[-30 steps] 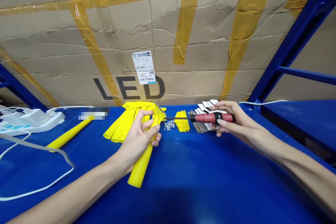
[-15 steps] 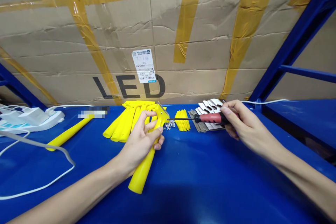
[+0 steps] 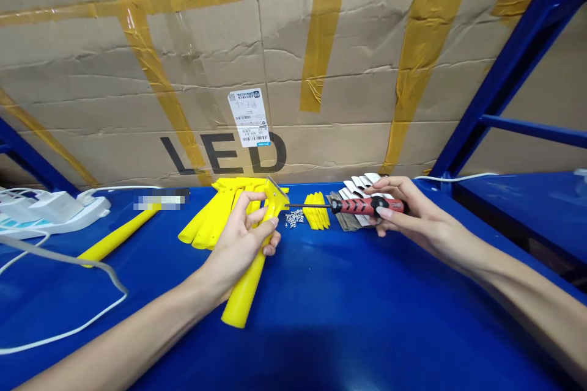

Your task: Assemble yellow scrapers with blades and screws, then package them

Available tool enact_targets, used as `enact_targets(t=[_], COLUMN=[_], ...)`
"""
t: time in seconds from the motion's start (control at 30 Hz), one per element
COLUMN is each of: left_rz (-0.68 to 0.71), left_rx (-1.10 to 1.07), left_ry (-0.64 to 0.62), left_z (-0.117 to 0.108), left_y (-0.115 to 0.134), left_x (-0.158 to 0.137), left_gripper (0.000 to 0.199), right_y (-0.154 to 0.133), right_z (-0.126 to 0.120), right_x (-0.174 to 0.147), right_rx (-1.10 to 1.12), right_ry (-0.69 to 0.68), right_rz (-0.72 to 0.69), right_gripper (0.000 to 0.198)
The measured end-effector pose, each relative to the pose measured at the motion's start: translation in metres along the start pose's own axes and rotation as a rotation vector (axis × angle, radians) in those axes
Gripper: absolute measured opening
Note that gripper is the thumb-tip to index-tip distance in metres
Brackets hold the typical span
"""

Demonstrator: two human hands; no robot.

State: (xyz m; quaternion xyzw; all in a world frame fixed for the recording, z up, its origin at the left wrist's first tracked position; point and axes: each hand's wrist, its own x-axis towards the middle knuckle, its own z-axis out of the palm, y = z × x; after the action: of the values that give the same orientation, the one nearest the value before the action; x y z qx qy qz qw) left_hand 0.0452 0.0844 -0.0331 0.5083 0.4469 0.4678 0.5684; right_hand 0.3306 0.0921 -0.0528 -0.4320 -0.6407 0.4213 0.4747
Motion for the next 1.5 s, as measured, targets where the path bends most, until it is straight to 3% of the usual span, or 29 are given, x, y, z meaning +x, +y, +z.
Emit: enact_targets(t=[0.13,0.3,0.47,0.6,0.67,0.77,0.83,0.93,1.0,1.1,1.17,1.27,1.4,1.5], left_rz=[-0.022,-0.002,0.000,0.034,0.029,0.010,0.004,-0.007,-0.013,-0.020,-0.006,0.028,0.017,0.017], left_rx=[0.005,-0.022,-0.009,-0.011,-0.008,0.002,0.002,0.003,0.006,0.009,0.006,0.007,0.018,0.022], left_ry=[-0.009,0.024,0.010,0.015,0.010,-0.017,-0.019,0.009,0.008,-0.007,0.000,0.016,0.008,0.015], left_z=[0.0001,0.0003,0.0004,-0.0002,0.0003,0.0021,0.0028,0.0030,0.0031,0.0031,0.0021,0.0001,-0.0009,-0.0016], left_y=[-0.0014,-0.0034,-0.0028,-0.0021,-0.0023,-0.0032,-0.0034,-0.0025,-0.0018,-0.0021,-0.0025,-0.0026,-0.0023,-0.0021], left_x=[0.0003,0.0021,0.0027,0.0027,0.0021,0.0008,0.0005,0.0005,0.0001,-0.0004,0.0002,0.0017,0.0025,0.0034], left_gripper=[0.043,0.045,0.040,0.040,0.040,0.037,0.036,0.038,0.037,0.036,0.037,0.039,0.039,0.038], right_y=[-0.0006,-0.0022,0.0004,-0.0004,0.0003,0.0026,0.0027,0.0008,0.0005,0.0024,0.0036,0.0041,0.0029,-0.0004], right_z=[0.0019,0.0019,0.0040,0.0042,0.0036,0.0025,0.0017,0.0009,0.0011,0.0015,0.0014,0.0024,0.0074,0.0091], right_x=[-0.0002,0.0000,0.0002,0.0003,0.0003,0.0006,0.0008,0.0006,0.0002,-0.0003,-0.0002,0.0003,0.0001,-0.0010], right_rx=[-0.134,0.024,-0.133,0.052,0.014,-0.122,-0.058,0.051,-0.039,-0.173,-0.117,-0.017,-0.176,-0.072], right_ry=[0.146,-0.008,0.136,-0.004,0.023,0.145,0.119,0.003,0.037,0.128,0.073,-0.021,0.130,0.073], right_rz=[0.040,0.002,0.065,0.013,-0.022,0.037,0.056,-0.023,-0.040,0.041,0.059,-0.021,0.034,0.069], right_gripper=[0.036,0.044,0.040,0.044,0.038,0.038,0.039,0.044,0.038,0.039,0.038,0.043,0.040,0.038])
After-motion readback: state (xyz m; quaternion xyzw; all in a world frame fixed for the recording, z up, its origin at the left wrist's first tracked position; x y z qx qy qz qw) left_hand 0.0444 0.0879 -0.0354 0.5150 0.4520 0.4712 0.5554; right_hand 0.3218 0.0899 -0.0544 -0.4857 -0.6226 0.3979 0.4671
